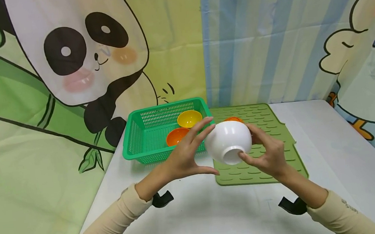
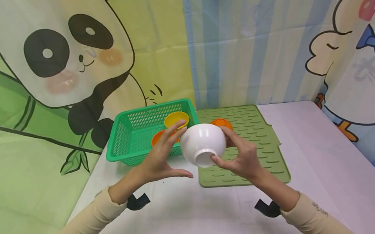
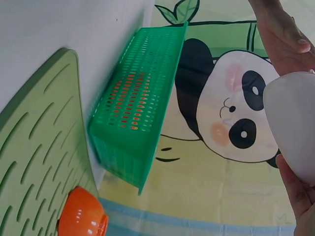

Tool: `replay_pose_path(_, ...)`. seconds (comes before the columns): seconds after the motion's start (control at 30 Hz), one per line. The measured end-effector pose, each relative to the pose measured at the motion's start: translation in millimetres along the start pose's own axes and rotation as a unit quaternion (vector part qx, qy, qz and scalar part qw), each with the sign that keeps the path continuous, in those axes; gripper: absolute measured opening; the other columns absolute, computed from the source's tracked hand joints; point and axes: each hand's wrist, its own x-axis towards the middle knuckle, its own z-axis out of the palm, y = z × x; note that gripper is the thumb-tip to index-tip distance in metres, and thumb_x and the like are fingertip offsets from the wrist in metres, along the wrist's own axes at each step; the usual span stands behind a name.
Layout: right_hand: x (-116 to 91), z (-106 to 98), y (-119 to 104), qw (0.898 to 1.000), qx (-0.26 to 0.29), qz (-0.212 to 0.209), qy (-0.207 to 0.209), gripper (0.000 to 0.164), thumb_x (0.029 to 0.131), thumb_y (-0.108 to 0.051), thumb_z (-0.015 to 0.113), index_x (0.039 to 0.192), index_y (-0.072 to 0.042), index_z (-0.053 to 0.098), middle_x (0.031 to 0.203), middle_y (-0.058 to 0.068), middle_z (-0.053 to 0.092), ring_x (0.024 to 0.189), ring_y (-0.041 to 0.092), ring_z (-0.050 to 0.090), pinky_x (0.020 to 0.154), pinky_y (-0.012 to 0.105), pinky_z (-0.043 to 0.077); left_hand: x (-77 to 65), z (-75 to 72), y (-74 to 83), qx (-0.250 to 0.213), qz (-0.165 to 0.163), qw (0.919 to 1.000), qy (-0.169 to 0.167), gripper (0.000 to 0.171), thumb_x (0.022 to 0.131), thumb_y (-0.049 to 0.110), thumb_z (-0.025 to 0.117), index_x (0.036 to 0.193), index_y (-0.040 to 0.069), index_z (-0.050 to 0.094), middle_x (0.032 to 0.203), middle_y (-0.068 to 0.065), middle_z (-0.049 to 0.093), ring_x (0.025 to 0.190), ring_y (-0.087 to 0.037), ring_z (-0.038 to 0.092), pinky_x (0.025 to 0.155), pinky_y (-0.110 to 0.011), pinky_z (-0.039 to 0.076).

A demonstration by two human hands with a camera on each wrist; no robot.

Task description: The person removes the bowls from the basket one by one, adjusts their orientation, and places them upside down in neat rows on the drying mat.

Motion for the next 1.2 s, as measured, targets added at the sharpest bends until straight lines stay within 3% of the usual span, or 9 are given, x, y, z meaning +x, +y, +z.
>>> replay_pose_path(0.23, -1, -2, -5, 0.997, 0.004, 0.066, -0.04, 0.063, 0.076, -0.043, 0.065, 0.115, 0.005, 0.056, 0.09, 0.016, 0.067, 0.062, 0.02, 0.065, 0.055, 0.017, 0.052, -1.0, 5.7, -0.4, 0.007, -0.002, 1.0, -0.006, 0.109, 0.057, 0.051, 0.078, 0.139, 0.003, 0.025, 0.143, -0.018, 0.022, 0.132, -0.029, 0.024, 0.102, -0.033, 0.034)
replay_pose_path(0.43, 0, -4, -11, 0.982, 0.026, 0.158, -0.096, 0.05, 0.071, -0.021, 0.074, 0.114, -0.002, 0.059, 0.088, 0.012, 0.067, 0.057, 0.011, 0.063, 0.051, 0.018, 0.051, -5.1, 12.6, -0.5, -0.02, -0.032, 0.9991, -0.018, 0.111, 0.058, 0.053, 0.077, 0.138, -0.003, 0.025, 0.147, -0.013, 0.017, 0.132, -0.027, 0.026, 0.101, -0.029, 0.036)
replay_pose_path(0.6, 0, -5, -14, 0.958, 0.054, 0.25, -0.131, 0.042, 0.074, -0.011, 0.069, 0.115, -0.006, 0.06, 0.091, 0.01, 0.067, 0.064, 0.012, 0.066, 0.054, 0.019, 0.052, -10.2, 17.6, -1.0, -0.042, -0.049, 0.9976, -0.024, 0.111, 0.058, 0.051, 0.078, 0.139, -0.002, 0.023, 0.147, -0.011, 0.017, 0.132, -0.026, 0.026, 0.101, -0.031, 0.036)
replay_pose_path(0.83, 3, -5, -14, 0.912, 0.075, 0.353, -0.195, 0.035, 0.083, -0.023, 0.064, 0.111, -0.002, 0.061, 0.097, 0.012, 0.066, 0.077, 0.017, 0.067, 0.062, 0.023, 0.054, -18.0, 27.5, -2.1, -0.066, -0.084, 0.9938, -0.032, 0.113, 0.057, 0.049, 0.079, 0.142, 0.004, 0.02, 0.147, -0.01, 0.019, 0.132, -0.023, 0.026, 0.101, -0.034, 0.036)
replay_pose_path(0.93, 3, -4, -12, 0.897, 0.067, 0.378, -0.219, 0.036, 0.084, -0.029, 0.062, 0.108, -0.002, 0.063, 0.098, 0.012, 0.066, 0.08, 0.019, 0.066, 0.062, 0.025, 0.053, -22.0, 32.6, -2.1, -0.076, -0.105, 0.9906, -0.044, 0.115, 0.055, 0.047, 0.081, 0.142, 0.005, 0.019, 0.147, -0.011, 0.02, 0.13, -0.022, 0.029, 0.099, -0.033, 0.038)
replay_pose_path(1.2, 0, -2, -7, 0.872, 0.054, 0.415, -0.254, 0.041, 0.086, -0.033, 0.059, 0.11, -0.001, 0.062, 0.098, 0.015, 0.066, 0.071, 0.018, 0.059, 0.052, 0.029, 0.05, -29.8, 43.4, -2.3, -0.103, -0.164, 0.9796, -0.054, 0.117, 0.053, 0.042, 0.085, 0.144, 0.013, 0.017, 0.146, -0.008, 0.022, 0.127, -0.021, 0.035, 0.095, -0.033, 0.042)
